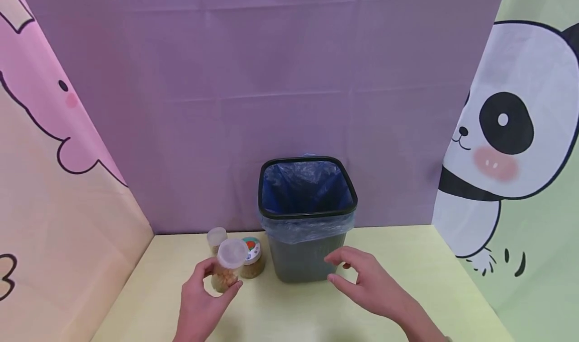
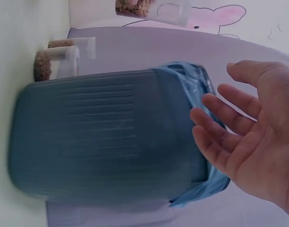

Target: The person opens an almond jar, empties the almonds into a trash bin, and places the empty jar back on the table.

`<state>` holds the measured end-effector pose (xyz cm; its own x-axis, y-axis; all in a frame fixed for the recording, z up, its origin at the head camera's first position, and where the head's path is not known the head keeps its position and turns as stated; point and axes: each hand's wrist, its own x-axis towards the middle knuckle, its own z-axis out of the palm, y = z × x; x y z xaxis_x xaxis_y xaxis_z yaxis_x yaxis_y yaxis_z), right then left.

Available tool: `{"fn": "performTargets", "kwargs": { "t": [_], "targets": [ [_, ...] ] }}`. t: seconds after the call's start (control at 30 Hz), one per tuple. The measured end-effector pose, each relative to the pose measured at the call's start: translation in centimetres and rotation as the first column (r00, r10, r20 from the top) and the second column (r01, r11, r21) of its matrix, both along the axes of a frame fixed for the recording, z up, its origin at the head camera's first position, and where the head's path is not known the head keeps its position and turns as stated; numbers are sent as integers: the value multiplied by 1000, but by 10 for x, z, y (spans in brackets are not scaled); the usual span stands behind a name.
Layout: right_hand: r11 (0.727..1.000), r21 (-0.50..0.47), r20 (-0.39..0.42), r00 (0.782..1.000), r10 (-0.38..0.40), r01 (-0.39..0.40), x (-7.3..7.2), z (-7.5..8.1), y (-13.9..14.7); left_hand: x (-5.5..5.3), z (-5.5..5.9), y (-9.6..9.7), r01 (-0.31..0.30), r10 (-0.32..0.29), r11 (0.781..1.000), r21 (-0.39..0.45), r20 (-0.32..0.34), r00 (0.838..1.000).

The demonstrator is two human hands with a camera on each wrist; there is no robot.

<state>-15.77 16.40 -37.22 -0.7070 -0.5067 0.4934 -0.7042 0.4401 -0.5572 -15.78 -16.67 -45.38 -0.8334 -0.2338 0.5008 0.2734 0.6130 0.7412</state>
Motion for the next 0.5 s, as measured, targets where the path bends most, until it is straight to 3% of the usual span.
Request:
{"fn": "performTargets", "kwargs": {
  "t": [0.23, 0.5],
  "targets": [
    [999, 20, 37, 999, -34, 33, -9, 6, -4, 0, 20, 7, 51, -66, 985, -162, -87, 994],
    [998, 19, 62, 996, -69, 68, -11, 7, -14, 5, 35, 17, 81, -140, 954, -289, -189, 972]
  ]
}}
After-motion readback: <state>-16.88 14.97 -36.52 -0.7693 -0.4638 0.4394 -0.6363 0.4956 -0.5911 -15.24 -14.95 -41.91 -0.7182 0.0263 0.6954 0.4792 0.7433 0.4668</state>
